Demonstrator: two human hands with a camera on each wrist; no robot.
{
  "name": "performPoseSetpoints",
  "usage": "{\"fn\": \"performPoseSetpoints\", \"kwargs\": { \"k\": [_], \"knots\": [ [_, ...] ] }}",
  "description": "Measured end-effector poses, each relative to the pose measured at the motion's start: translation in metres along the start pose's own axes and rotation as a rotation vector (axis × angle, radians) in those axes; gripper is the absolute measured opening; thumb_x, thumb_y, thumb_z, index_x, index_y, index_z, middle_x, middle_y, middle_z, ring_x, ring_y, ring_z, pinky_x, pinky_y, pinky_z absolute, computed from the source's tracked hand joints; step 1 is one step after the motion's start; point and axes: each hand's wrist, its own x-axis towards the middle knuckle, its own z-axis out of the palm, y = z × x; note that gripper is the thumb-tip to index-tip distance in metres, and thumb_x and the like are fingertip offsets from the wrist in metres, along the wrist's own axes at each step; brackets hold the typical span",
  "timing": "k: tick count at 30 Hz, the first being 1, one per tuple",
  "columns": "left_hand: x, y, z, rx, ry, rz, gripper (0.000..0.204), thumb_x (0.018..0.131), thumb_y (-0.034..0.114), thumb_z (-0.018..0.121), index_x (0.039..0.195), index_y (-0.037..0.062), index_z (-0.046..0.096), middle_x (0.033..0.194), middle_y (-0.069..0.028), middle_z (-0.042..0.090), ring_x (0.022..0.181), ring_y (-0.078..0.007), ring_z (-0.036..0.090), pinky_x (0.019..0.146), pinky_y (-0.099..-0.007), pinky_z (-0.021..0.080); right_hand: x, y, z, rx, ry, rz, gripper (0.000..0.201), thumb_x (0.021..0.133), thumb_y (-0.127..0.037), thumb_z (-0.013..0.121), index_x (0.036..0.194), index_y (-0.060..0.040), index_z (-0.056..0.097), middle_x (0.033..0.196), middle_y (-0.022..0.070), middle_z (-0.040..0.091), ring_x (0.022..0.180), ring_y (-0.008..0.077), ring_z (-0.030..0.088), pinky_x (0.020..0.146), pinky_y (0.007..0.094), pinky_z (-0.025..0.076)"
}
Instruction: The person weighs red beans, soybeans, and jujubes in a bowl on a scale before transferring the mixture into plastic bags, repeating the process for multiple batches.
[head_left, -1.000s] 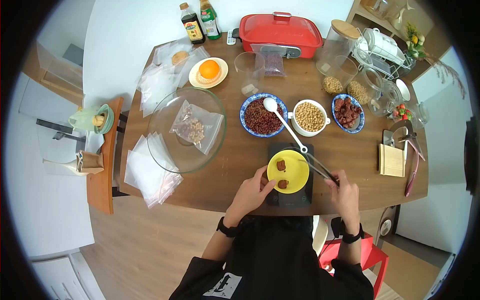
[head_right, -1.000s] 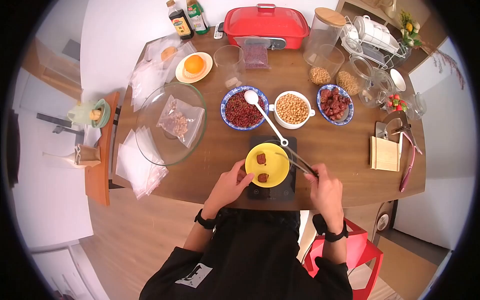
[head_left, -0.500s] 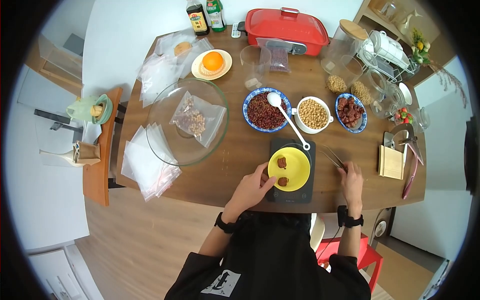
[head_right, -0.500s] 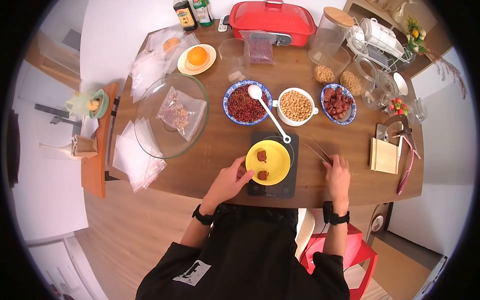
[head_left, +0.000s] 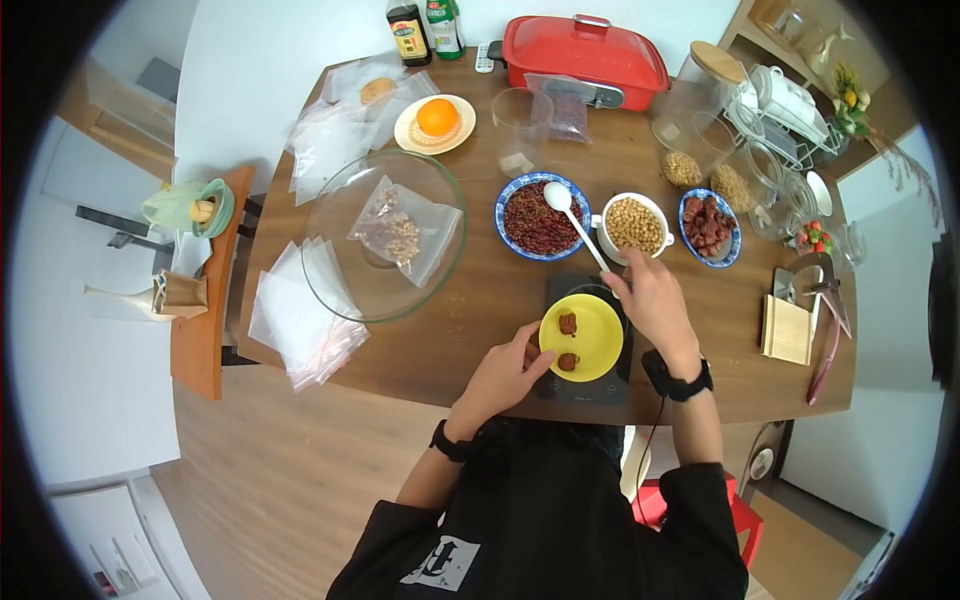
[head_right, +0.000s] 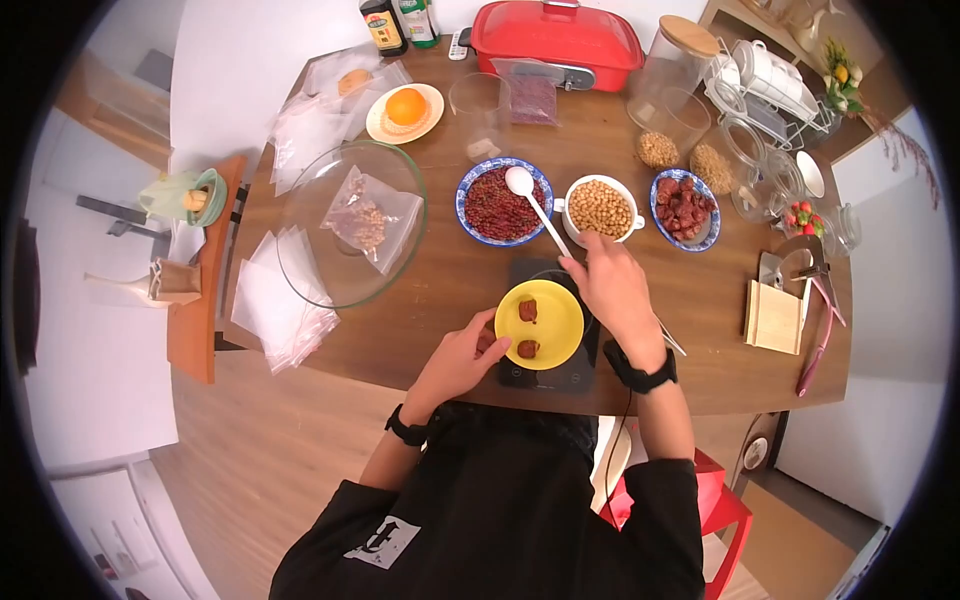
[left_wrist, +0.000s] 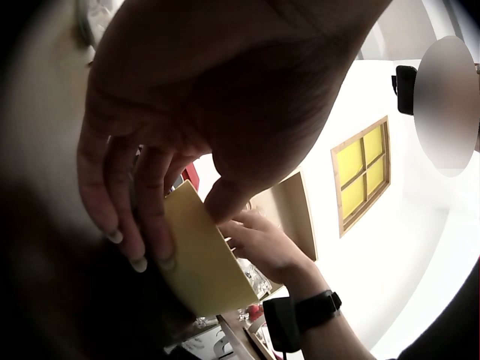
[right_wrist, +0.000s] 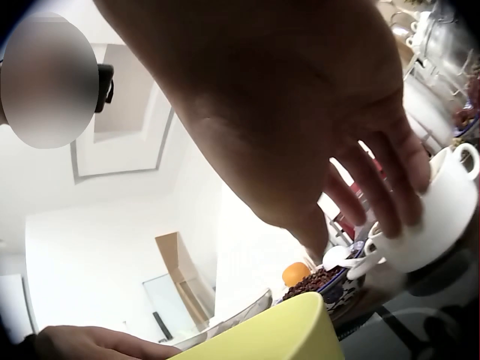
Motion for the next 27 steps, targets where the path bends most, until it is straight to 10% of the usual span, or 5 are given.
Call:
{"fn": "performPoseSetpoints", "kwargs": {
  "k": [9,19,27],
  "knots": [
    [-0.009,-0.001,-0.001,-0.040,0.030,-0.015,0.055,0.104,0.026,0.065,0.148,0.0000,0.046,0.094,-0.0174,0.077,0.084,-0.0298,0.077,0.079,-0.0384,0.058,0.023,0.021,0.041,-0.245,-0.193,0.023,0.021,0.095,-0.003,0.058,0.114,0.0031,0.060,0.098,0.0241,0.073,0.085,0.0446,0.073,0.072,0.0515,0.060],
    [-0.004,-0.003,-0.001,-0.098,-0.021,-0.053,0.057,0.102,0.026,0.064,0.150,0.0012,0.045,0.095,-0.0205,0.076,0.089,-0.0364,0.076,0.081,-0.0443,0.059,-0.028,0.021,-0.087,-0.337,0.230,0.058,0.013,0.101,-0.010,0.062,0.107,-0.0065,0.072,0.090,0.0180,0.072,0.078,0.0410,0.070,0.064,0.0498,0.054],
    [-0.001,-0.003,0.000,-0.078,-0.022,-0.040,0.057,0.102,0.026,0.065,0.150,0.0023,0.046,0.092,-0.0197,0.075,0.085,-0.0367,0.075,0.079,-0.0448,0.058,-0.028,0.024,-0.092,-0.351,0.110,0.107,0.015,0.098,-0.011,0.066,0.107,-0.0077,0.077,0.082,0.0208,0.072,0.077,0.0421,0.070,0.064,0.0491,0.055]
  ]
}}
